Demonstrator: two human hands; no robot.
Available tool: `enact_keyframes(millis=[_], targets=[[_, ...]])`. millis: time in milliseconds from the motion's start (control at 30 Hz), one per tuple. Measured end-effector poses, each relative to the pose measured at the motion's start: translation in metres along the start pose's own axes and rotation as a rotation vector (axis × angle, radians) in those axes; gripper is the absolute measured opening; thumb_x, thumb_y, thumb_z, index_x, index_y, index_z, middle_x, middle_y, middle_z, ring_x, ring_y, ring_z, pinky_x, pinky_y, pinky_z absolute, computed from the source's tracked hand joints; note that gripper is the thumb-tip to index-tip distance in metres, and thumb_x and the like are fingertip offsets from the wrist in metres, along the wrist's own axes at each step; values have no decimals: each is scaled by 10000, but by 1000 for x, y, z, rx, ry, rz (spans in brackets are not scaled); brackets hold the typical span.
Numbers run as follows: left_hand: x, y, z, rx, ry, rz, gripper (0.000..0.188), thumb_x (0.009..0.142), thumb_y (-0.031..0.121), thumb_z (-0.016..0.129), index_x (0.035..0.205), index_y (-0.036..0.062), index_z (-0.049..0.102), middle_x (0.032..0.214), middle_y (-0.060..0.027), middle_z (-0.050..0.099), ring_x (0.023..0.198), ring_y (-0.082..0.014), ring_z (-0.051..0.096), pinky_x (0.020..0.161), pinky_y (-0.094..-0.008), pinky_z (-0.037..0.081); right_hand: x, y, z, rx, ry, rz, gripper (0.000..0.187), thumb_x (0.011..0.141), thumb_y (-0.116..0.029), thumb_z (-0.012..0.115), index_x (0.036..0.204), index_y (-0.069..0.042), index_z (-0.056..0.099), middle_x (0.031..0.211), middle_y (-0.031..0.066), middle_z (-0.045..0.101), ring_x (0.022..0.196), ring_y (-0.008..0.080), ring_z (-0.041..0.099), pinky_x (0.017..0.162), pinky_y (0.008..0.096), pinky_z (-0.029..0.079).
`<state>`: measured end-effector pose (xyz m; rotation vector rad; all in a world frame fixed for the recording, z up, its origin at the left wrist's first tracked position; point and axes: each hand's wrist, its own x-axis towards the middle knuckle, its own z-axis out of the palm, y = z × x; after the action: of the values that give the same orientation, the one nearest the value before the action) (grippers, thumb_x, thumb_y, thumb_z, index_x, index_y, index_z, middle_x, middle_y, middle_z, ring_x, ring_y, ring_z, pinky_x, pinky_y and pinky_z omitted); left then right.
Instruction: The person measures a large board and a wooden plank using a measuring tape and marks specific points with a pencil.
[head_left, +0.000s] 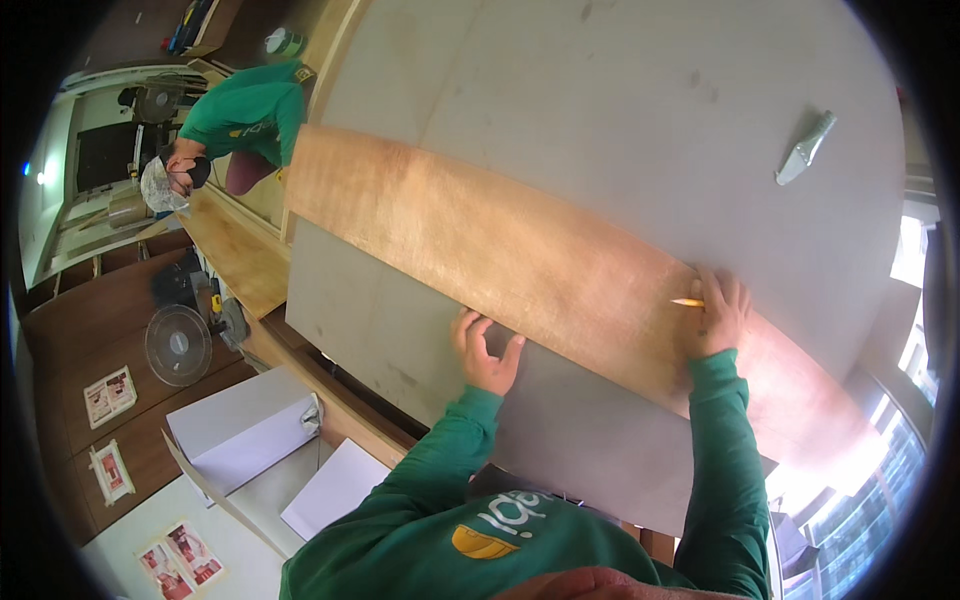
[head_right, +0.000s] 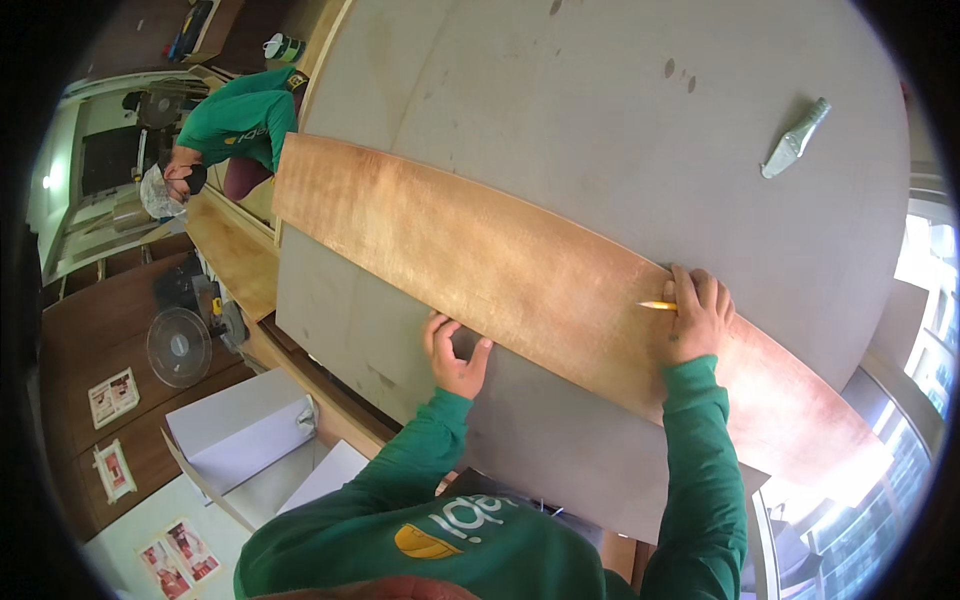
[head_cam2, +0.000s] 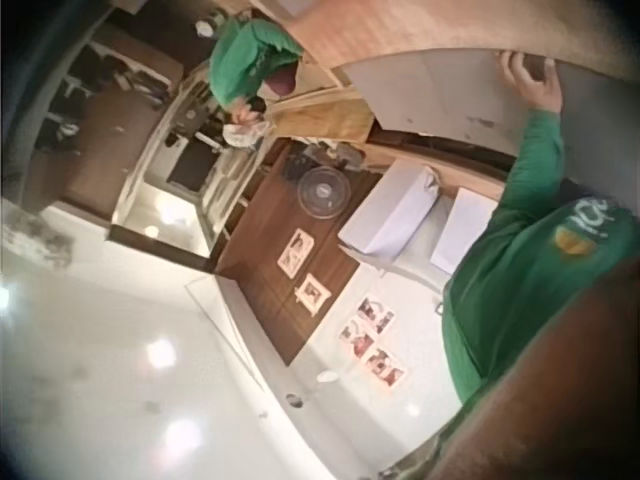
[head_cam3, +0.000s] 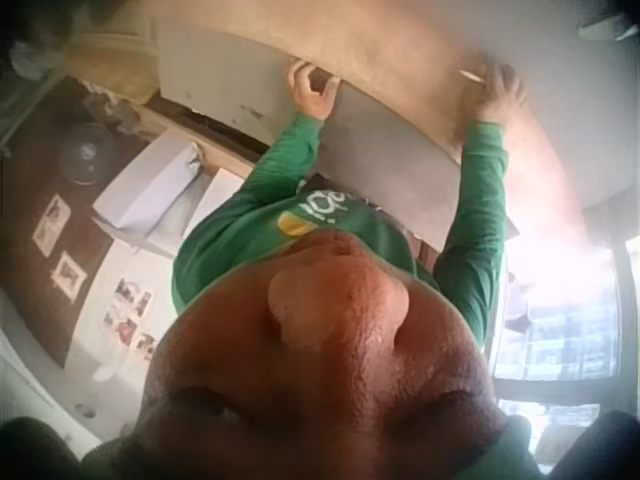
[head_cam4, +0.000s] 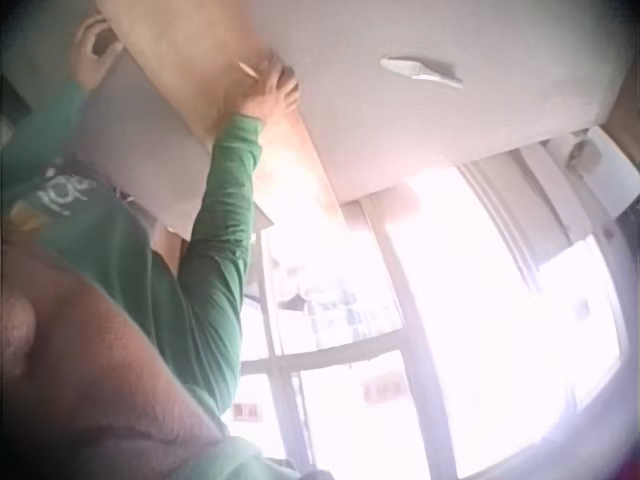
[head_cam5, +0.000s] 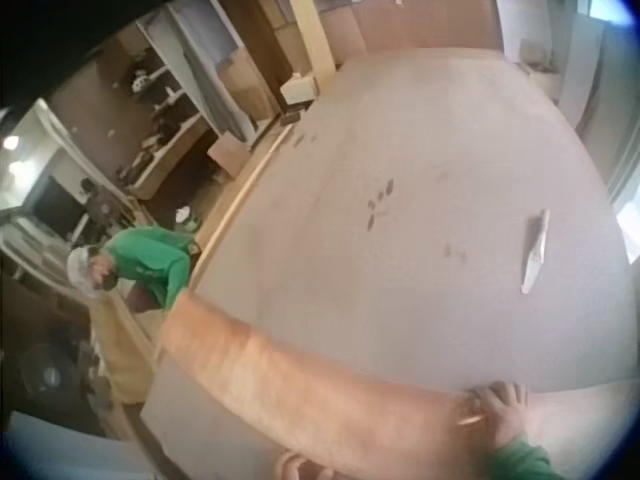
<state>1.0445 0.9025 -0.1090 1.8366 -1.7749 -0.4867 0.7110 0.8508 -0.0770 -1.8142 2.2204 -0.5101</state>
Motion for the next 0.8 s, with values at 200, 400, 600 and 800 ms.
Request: enact_keyframes(millis=[200,400,600,800], targets=[[19,-6,-7,290,-148,-77,1018,737,448,723,1427,-61,175,1456,-293,224,1357,-455,198,1099,-549,117,10,-1,4,-2,7,8,241,858,-136,555,1077,-86,644,1013,89,560,1003,292,501,916,424,368],[18,-11,0,313,-200,-89,1111,727,581,673,1419,-101,134,1449,-320,211,1372,-461,155,1089,-584,72,16,0,4,19,-10,-16,230,835,-97,560,1037,-32,649,1019,108,581,987,299,514,916,417,371],[19,-13,5,343,-203,-89,1130,727,615,655,1417,-105,125,1445,-331,207,1369,-465,158,1088,-585,74,26,3,1,25,-60,-38,200,863,-105,541,1009,-17,646,1018,114,592,998,298,518,914,409,368],[18,-13,6,374,-205,-77,1134,731,630,641,1419,-103,118,1444,-341,197,1369,-465,160,1091,-580,68,26,5,1,43,-62,-42,198,864,-106,546,1002,-3,644,995,117,598,985,291,524,908,398,369]])
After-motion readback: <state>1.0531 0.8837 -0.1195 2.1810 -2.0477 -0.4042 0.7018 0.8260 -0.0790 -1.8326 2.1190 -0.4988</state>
